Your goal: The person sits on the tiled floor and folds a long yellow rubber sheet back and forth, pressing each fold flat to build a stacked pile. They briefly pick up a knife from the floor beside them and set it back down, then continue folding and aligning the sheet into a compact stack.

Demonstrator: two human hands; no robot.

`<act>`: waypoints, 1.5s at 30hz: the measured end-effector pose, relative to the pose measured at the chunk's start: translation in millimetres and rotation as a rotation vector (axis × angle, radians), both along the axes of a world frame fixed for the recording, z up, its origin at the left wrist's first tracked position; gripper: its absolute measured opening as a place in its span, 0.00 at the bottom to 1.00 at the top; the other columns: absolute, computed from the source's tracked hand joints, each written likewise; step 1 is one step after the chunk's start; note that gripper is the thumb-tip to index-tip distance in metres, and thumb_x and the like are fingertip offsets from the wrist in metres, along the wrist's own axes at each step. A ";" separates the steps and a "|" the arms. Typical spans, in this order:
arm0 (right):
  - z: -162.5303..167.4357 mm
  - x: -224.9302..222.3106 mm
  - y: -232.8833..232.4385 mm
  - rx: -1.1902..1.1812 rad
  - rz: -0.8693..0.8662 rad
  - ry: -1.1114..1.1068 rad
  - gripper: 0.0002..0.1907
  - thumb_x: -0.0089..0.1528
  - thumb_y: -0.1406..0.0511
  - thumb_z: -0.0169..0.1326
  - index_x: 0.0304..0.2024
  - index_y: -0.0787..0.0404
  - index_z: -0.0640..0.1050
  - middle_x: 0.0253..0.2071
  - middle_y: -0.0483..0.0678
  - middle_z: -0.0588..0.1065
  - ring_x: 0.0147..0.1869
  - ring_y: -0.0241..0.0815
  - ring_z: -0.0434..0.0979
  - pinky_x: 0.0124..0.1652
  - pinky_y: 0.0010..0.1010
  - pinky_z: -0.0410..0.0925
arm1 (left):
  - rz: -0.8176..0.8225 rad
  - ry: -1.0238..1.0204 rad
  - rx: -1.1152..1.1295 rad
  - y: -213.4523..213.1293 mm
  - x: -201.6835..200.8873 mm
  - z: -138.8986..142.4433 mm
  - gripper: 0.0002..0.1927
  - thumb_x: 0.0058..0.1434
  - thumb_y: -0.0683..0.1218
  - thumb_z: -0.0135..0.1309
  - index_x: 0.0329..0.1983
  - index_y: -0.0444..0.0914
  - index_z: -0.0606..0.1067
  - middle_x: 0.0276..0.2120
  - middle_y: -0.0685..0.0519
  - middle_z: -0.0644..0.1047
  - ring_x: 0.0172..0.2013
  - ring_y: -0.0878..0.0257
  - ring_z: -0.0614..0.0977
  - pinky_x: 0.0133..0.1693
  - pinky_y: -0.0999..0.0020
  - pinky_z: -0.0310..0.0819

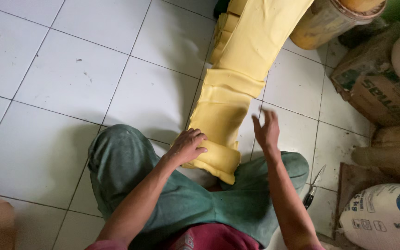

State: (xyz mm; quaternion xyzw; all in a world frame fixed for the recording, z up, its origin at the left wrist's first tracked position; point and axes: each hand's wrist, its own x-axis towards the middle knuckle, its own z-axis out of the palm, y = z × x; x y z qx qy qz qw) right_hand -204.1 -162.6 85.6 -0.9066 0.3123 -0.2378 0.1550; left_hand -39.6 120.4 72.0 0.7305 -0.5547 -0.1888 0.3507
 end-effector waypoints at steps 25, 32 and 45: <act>-27.5 -50.8 138.7 0.216 0.205 -0.035 0.18 0.65 0.61 0.60 0.53 0.66 0.78 0.47 0.59 0.77 0.51 0.62 0.76 0.52 0.45 0.69 | -0.017 -0.051 -0.030 2.3 -2.1 -17.7 0.21 0.55 0.49 0.66 0.50 0.39 0.77 0.47 0.48 0.76 0.51 0.49 0.75 0.50 0.53 0.69; -40.7 -57.9 32.4 0.186 0.056 0.125 0.12 0.60 0.67 0.64 0.47 0.59 0.82 0.40 0.51 0.79 0.41 0.50 0.81 0.41 0.39 0.72 | -0.015 -0.029 -0.044 5.2 -7.1 -7.9 0.19 0.55 0.49 0.65 0.47 0.37 0.77 0.43 0.50 0.77 0.49 0.51 0.76 0.52 0.54 0.69; -68.3 -31.8 25.8 0.062 0.128 0.304 0.02 0.60 0.67 0.57 0.34 0.59 0.79 0.37 0.51 0.76 0.44 0.57 0.78 0.40 0.46 0.70 | 0.006 0.029 0.014 3.6 -8.2 7.6 0.19 0.57 0.48 0.65 0.49 0.37 0.77 0.43 0.49 0.76 0.49 0.51 0.76 0.53 0.54 0.68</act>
